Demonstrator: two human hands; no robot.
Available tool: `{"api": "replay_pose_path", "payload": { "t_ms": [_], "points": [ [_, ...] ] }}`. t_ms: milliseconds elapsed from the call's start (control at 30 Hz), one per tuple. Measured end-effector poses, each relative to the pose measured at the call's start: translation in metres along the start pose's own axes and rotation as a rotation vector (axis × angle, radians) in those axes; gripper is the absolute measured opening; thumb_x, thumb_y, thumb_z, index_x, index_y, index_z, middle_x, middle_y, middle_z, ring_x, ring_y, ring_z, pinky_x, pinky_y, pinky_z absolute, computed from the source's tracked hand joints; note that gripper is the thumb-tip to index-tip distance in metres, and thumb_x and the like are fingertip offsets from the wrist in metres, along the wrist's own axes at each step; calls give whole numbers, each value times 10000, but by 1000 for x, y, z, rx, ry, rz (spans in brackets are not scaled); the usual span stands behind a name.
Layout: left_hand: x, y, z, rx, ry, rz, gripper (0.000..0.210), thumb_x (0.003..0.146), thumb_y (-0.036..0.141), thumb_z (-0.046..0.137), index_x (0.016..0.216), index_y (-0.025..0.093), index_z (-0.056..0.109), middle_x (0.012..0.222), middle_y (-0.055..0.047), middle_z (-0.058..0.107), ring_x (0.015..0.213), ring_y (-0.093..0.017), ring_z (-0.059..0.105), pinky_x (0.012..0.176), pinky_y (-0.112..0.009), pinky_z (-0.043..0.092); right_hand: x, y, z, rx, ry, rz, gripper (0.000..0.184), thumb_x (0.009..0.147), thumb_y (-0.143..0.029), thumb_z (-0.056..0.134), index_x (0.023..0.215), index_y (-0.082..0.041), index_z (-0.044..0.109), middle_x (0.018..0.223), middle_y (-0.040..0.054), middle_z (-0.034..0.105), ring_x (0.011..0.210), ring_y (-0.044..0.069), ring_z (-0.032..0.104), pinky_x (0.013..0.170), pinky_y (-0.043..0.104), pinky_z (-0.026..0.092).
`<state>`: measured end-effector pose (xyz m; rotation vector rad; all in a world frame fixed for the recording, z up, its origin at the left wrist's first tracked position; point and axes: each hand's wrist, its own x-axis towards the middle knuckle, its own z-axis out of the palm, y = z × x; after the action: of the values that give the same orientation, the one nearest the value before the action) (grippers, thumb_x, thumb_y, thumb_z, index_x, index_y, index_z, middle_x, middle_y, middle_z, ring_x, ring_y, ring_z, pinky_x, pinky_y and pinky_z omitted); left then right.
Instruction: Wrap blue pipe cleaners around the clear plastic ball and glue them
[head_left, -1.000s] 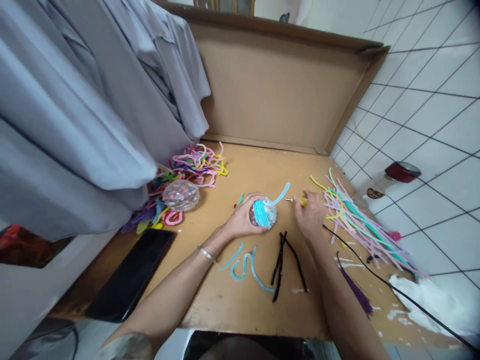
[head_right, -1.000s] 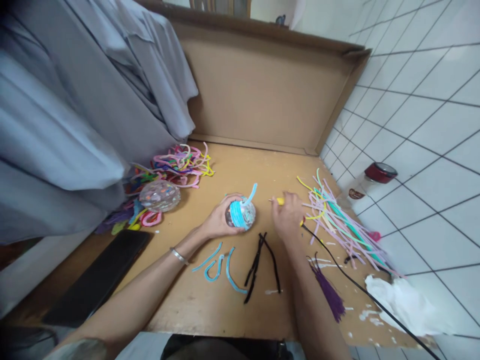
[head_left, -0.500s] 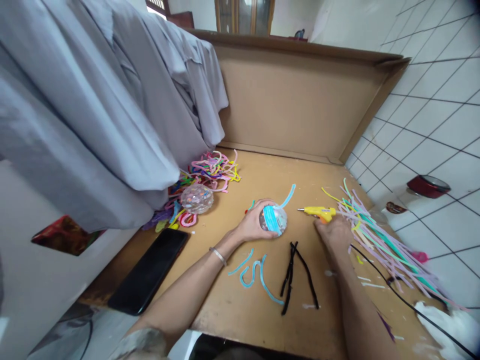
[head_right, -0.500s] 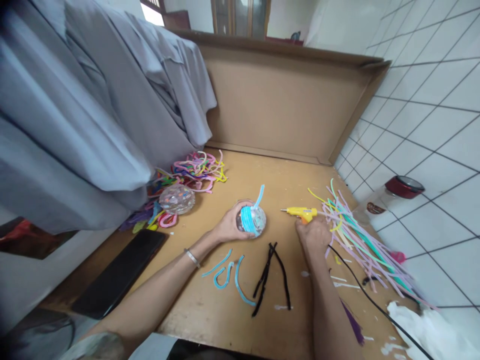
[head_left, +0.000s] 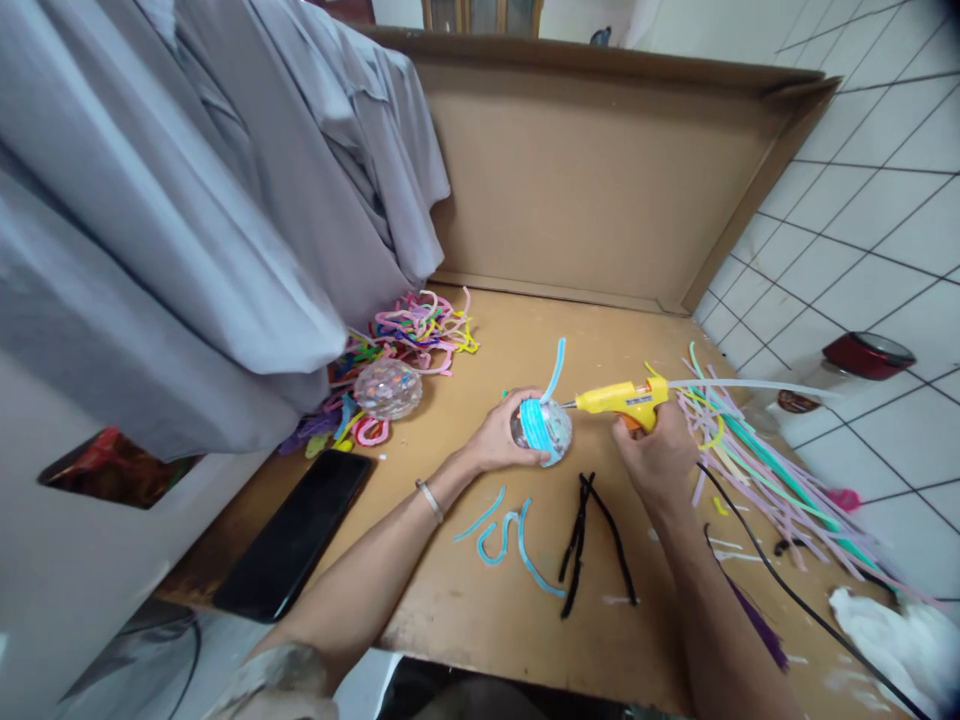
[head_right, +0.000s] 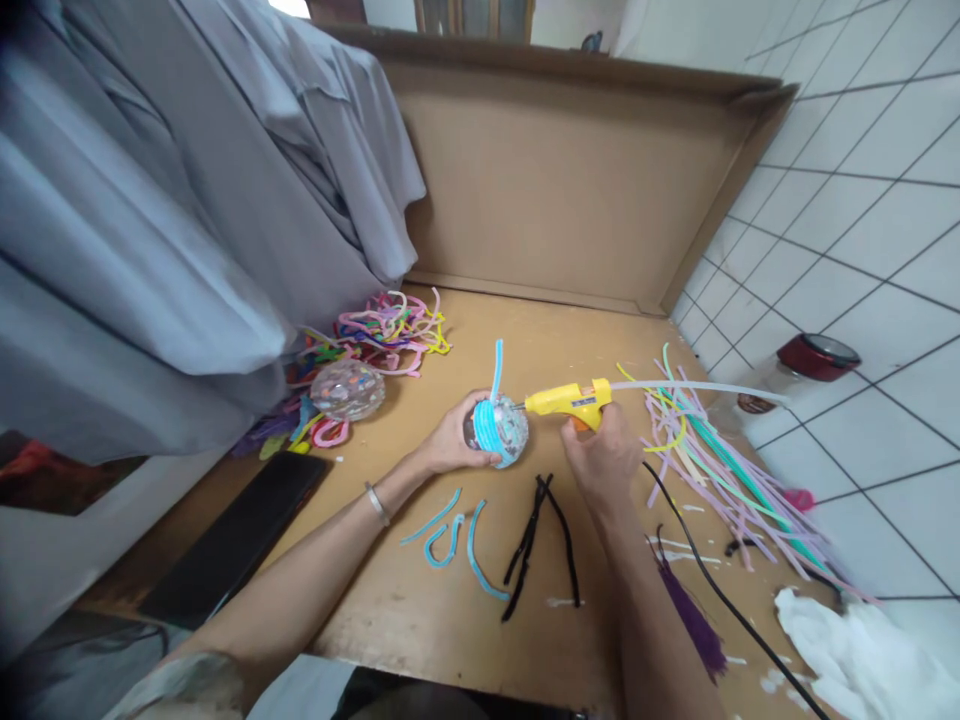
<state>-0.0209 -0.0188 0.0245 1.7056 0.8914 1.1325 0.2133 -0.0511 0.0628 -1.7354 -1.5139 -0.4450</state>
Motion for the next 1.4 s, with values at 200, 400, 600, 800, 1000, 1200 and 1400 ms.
{"api": "replay_pose_path", "payload": {
  "t_ms": [200, 400, 600, 800, 1000, 1200, 1400],
  "points": [
    [-2, -3, 1, -44, -48, 2, 894, 499, 257, 911, 1307, 191, 536, 1325, -110, 592, 1247, -306, 580, 1107, -436, 442, -4, -3, -1, -21, -64, -54, 184, 822, -415, 522, 821, -233, 493, 735, 46, 577, 693, 223, 532, 622, 311, 363],
    [-3, 0, 1, -40, -85, 16, 891, 523, 295, 910, 1323, 188, 533, 1347, -117, 583, 1263, -307, 572, 1108, -438, 447, -6, -6, -1, 2, -90, -41, 201, 811, -416, 519, 877, -226, 508, 761, 51, 601, 701, 229, 555, 628, 315, 382],
    [-2, 1, 1, -9, -90, 43, 884, 514, 311, 904, 1309, 184, 540, 1371, -123, 567, 1287, -323, 557, 1127, -464, 437, -5, -6, -1, 5, -105, -39, 195, 797, -411, 502, 859, -226, 501, 764, 64, 609, 700, 234, 566, 619, 317, 377],
    [-1, 2, 2, 15, -102, 88, 878, 504, 290, 903, 1298, 187, 544, 1372, -117, 562, 1285, -319, 557, 1144, -460, 421, -5, -6, -2, 21, -119, -57, 198, 806, -417, 502, 861, -227, 497, 745, 55, 606, 690, 228, 558, 606, 310, 360],
    [0, 0, 1, 63, -112, 112, 900, 487, 292, 908, 1303, 199, 541, 1363, -107, 575, 1270, -320, 564, 1146, -458, 421, -4, -7, -4, 42, -109, -84, 181, 793, -414, 502, 821, -237, 477, 721, 47, 595, 666, 222, 539, 594, 306, 341],
    [0, 1, 1, 95, -114, 112, 900, 482, 285, 905, 1303, 215, 544, 1359, -98, 579, 1272, -322, 563, 1139, -457, 425, -3, -1, -5, 27, -140, -98, 185, 819, -422, 491, 824, -237, 484, 702, 37, 571, 669, 222, 528, 596, 303, 333],
    [0, 1, 2, 69, -118, 127, 877, 489, 281, 901, 1290, 208, 551, 1356, -102, 574, 1278, -319, 557, 1145, -464, 419, -1, 0, -6, 38, -139, -102, 169, 800, -404, 487, 818, -237, 471, 673, 21, 540, 625, 206, 499, 579, 297, 309]
  ]
}}
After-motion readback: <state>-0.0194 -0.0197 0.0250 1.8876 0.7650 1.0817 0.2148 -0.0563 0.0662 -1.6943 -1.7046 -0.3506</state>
